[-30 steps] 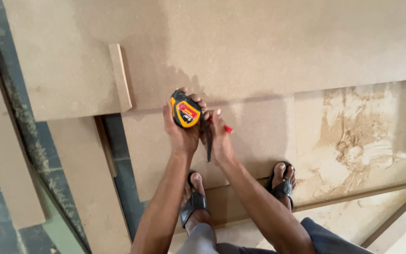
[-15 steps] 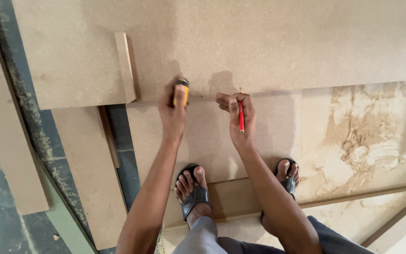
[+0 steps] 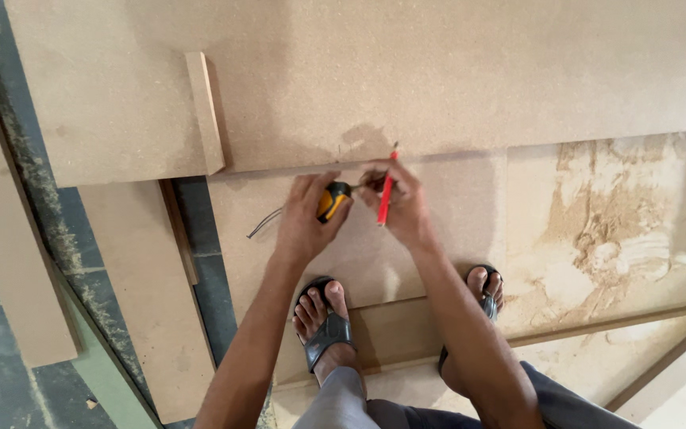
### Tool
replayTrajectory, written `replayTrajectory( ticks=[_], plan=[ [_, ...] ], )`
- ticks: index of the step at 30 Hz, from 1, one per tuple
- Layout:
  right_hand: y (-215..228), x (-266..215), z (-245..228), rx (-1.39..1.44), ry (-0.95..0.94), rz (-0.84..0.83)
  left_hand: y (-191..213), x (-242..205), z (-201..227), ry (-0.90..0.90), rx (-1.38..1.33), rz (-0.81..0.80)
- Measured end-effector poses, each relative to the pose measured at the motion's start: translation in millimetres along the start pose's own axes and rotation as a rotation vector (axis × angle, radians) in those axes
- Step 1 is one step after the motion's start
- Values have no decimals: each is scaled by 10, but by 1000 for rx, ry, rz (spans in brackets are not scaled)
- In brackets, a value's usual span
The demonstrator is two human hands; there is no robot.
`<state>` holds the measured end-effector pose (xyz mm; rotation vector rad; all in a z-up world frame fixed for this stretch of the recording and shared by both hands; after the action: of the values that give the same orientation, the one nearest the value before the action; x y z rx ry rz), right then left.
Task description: The person measures a large particle board with a tape measure and marks it with a red pencil. They then use a small wooden strip as a straightedge to draw a long straight line across the board.
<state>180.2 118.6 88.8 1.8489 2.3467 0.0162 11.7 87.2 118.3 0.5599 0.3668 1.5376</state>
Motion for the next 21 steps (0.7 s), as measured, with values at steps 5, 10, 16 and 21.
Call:
replayTrajectory(
  ticks=[5,10,16,21],
  plan=[
    [733,122,-98,66,182,193,189,78,52,-79,196,113],
    [1127,189,-130,207,181,268,163,191,85,-53,387,4],
    [909,212,-94,246,136,328,271,179,-58,143,250,118],
    [479,130,-137,208,126,218,-15,47,-449,543,-13,-65]
  ],
)
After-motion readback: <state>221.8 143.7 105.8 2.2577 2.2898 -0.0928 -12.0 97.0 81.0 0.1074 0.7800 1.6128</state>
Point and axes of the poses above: each hand's wrist, its own x-axis towards the middle knuckle, its own y-axis out of the back of the hand, z = x × y, the point moved 10 cm from there along x, towards the middle knuckle, and after that the axes turned 5 degrees about x, right-handed, at the moved point
